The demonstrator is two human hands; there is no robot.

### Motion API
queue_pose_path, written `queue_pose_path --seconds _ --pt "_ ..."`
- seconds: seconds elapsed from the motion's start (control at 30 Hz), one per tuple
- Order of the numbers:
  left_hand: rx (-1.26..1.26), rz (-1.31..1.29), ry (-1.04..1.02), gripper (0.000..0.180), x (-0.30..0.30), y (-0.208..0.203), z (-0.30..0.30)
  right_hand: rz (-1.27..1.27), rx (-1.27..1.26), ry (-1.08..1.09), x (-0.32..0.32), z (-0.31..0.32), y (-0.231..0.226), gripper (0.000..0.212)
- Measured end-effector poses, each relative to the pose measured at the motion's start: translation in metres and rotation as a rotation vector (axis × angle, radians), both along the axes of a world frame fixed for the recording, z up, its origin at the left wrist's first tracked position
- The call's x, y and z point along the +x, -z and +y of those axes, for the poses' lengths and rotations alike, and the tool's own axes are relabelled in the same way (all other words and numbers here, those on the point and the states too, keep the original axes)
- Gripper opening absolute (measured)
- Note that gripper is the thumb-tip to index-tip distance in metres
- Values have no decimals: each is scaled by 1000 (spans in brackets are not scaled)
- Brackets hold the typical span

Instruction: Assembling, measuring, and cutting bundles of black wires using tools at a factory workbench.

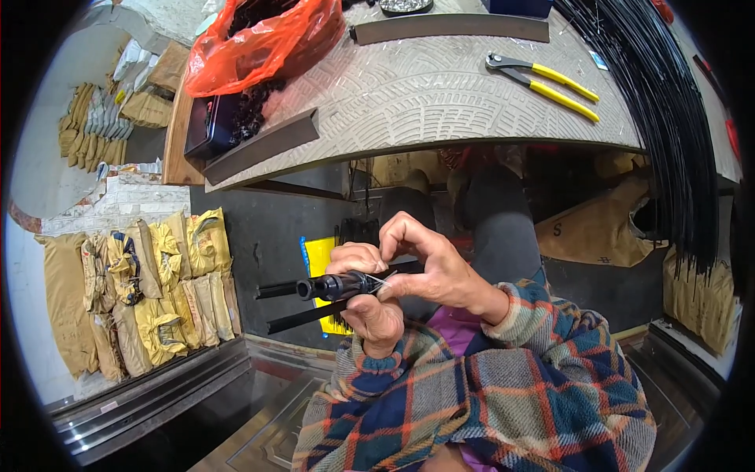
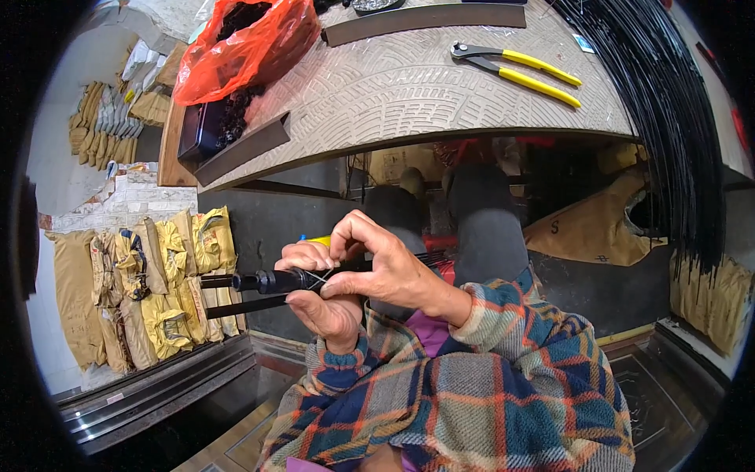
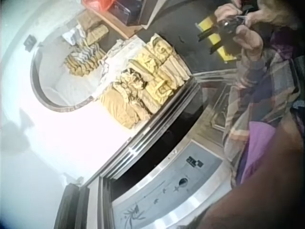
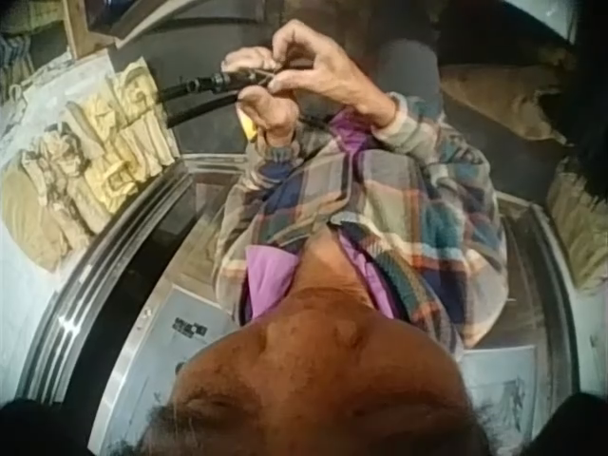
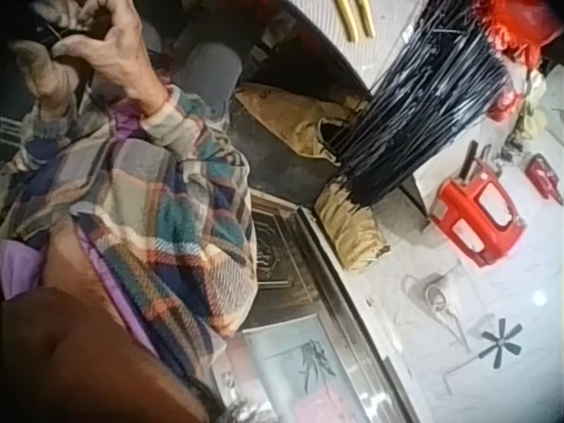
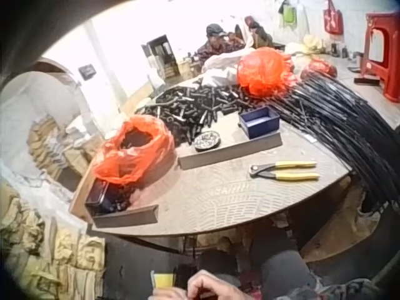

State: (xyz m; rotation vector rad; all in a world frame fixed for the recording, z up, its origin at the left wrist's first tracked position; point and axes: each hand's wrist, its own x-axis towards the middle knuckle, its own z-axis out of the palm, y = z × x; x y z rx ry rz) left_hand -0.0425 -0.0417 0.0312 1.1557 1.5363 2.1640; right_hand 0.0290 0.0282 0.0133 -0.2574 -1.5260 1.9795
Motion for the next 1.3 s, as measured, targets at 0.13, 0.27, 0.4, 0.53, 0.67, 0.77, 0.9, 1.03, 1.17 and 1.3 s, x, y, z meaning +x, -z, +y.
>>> queue_pose_path --seconds 0.13,0.27,0.4,0.53,0.67,0.77,0.9,1.03,1.17,1.3 --pt "-2 22 -15 48 2 0 0 52 -339 -131 -2 0 3 38" --pt "10 60 -9 46 1 0 0 42 -428 -196 -2 5 5 37" --pt "67 51 58 45 2 0 5 90 -471 -277 -3 13 6 36" --pt "62 115 149 46 -6 1 5 106 -473 -307 -4 17 5 34" --pt "-263 256 134 35 -8 -4 -1 130 -470 -277 -5 21 21 30" --pt "-262 248 134 29 -1 -2 6 -25 -296 -446 16 56 4 25" --pt "-136 -64 124 32 -5 -7 12 -395 750 53 74 140 -39 27" --pt "-316 28 258 21 -9 1 22 -868 1219 827 110 201 -41 22" --pt "-408 50 433 15 -6 -13 32 -911 1451 701 116 216 -27 30" --pt "-309 76 459 19 -11 -9 31 -840 1615 714 103 217 -20 25"
